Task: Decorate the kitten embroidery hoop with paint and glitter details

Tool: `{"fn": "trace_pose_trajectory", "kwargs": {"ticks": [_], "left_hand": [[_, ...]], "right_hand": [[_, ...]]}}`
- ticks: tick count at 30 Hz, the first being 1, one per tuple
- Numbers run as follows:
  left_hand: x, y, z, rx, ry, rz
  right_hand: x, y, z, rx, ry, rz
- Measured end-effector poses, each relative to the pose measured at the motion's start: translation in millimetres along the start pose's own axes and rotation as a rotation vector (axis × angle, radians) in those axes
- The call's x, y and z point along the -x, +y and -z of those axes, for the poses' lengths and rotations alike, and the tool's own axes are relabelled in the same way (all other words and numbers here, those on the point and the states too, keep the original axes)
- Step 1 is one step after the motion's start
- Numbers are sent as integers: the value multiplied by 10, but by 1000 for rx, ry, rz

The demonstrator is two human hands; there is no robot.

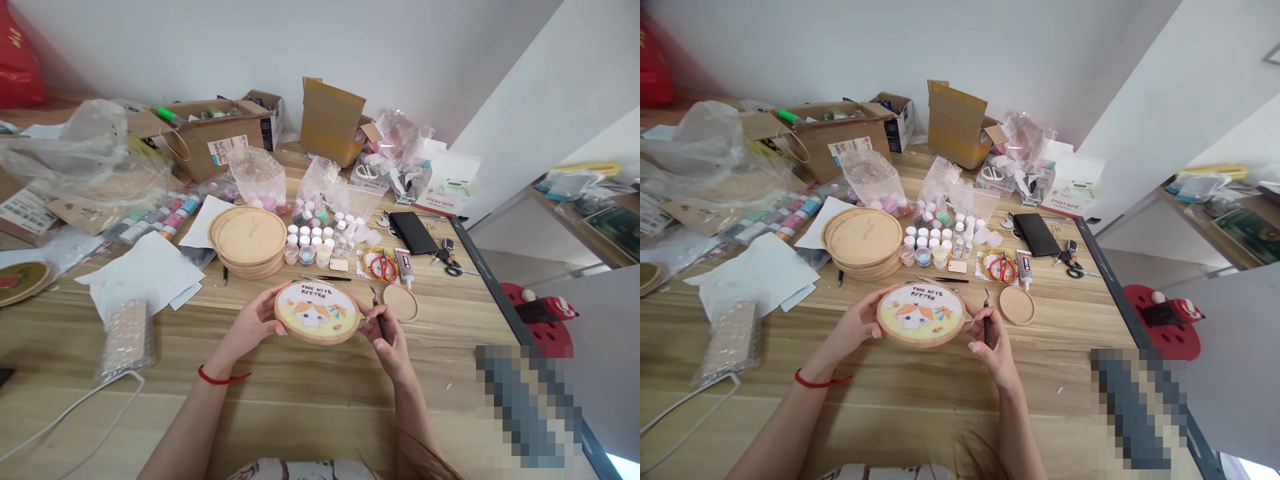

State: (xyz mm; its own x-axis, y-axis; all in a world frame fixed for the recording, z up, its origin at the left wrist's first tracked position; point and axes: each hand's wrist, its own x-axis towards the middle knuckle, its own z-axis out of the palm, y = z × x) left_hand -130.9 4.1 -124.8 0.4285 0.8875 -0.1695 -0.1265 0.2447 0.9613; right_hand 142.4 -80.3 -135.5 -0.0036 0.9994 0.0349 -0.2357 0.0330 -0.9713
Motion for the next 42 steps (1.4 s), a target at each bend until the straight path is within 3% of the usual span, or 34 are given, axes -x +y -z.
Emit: {"fn": "trace_pose_trajectory", "kwargs": {"ticks": [11,42], "left_hand": [[-12,-91,34,60,-42,-29],[-11,-59,15,-5,-99,-69]], "right_hand": [[2,-3,-14,-149,-25,-4],[3,-51,-25,-129,22,22]]}}
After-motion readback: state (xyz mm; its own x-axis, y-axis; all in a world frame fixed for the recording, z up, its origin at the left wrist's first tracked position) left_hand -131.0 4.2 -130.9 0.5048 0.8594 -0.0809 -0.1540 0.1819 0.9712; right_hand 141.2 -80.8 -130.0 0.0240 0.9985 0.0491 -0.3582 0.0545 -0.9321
